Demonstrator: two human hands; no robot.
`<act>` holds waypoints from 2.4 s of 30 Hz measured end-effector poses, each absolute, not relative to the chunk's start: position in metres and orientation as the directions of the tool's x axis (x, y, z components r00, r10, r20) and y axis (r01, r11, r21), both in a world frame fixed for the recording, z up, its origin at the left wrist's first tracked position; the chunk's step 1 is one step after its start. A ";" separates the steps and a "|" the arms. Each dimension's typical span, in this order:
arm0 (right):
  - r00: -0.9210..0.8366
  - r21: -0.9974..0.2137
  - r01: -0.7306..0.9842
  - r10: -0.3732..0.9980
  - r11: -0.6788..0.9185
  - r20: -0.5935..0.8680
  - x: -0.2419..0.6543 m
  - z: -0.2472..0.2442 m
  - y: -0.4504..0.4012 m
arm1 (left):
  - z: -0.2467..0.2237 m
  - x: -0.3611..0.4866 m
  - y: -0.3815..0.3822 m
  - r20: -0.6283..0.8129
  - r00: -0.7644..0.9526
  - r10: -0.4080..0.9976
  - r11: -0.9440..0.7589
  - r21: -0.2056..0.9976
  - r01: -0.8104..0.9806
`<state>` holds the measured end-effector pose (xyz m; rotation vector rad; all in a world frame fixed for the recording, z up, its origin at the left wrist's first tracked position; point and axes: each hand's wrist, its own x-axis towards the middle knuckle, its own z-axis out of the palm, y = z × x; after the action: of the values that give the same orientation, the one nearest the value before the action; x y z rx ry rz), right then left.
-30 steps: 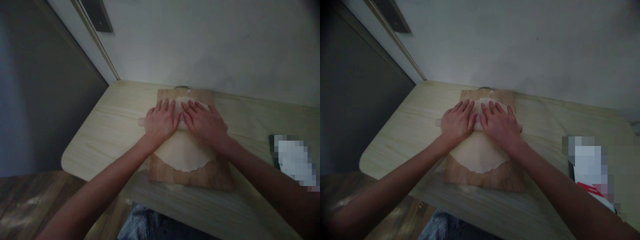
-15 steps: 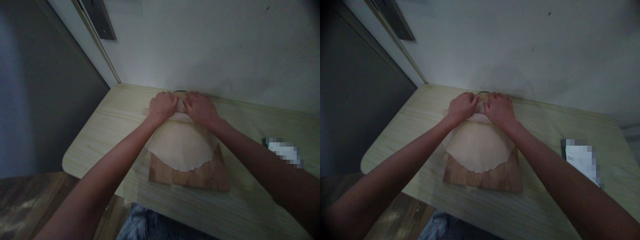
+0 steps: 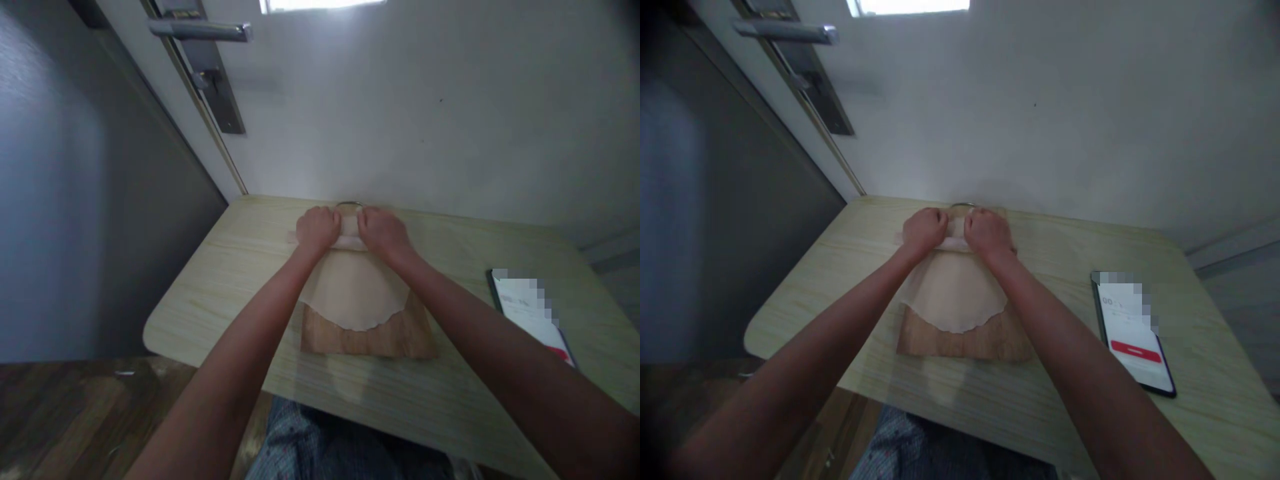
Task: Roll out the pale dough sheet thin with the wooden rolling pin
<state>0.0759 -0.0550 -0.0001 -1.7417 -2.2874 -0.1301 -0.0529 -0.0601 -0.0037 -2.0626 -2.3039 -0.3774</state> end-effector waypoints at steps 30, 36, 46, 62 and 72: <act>-0.393 -0.151 0.872 0.850 0.465 0.350 0.093 -0.014 -0.197 | -0.015 -0.045 -0.204 0.367 0.193 0.910 -0.197 -0.028 0.980; -0.386 -0.147 0.879 0.858 0.454 0.340 0.090 -0.015 -0.182 | -0.017 -0.033 -0.186 0.360 0.181 0.915 -0.192 -0.004 0.981; -0.327 -0.130 0.916 0.893 0.380 0.310 0.081 -0.016 -0.132 | -0.015 -0.031 -0.140 0.351 0.106 0.930 -0.137 0.063 0.989; -0.287 -0.163 0.933 0.936 0.322 0.204 0.071 0.000 -0.052 | -0.003 -0.028 -0.057 0.201 -0.011 0.979 -0.023 0.163 0.986; -0.262 -0.191 0.934 0.944 0.301 0.201 0.066 -0.002 -0.014 | -0.009 -0.031 -0.015 0.234 0.023 0.972 -0.076 0.220 0.973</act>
<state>0.0660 -0.0137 -0.0017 -1.7085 -2.2959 0.0486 -0.0312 -0.0152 -0.0094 -2.2461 -2.1342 -0.5106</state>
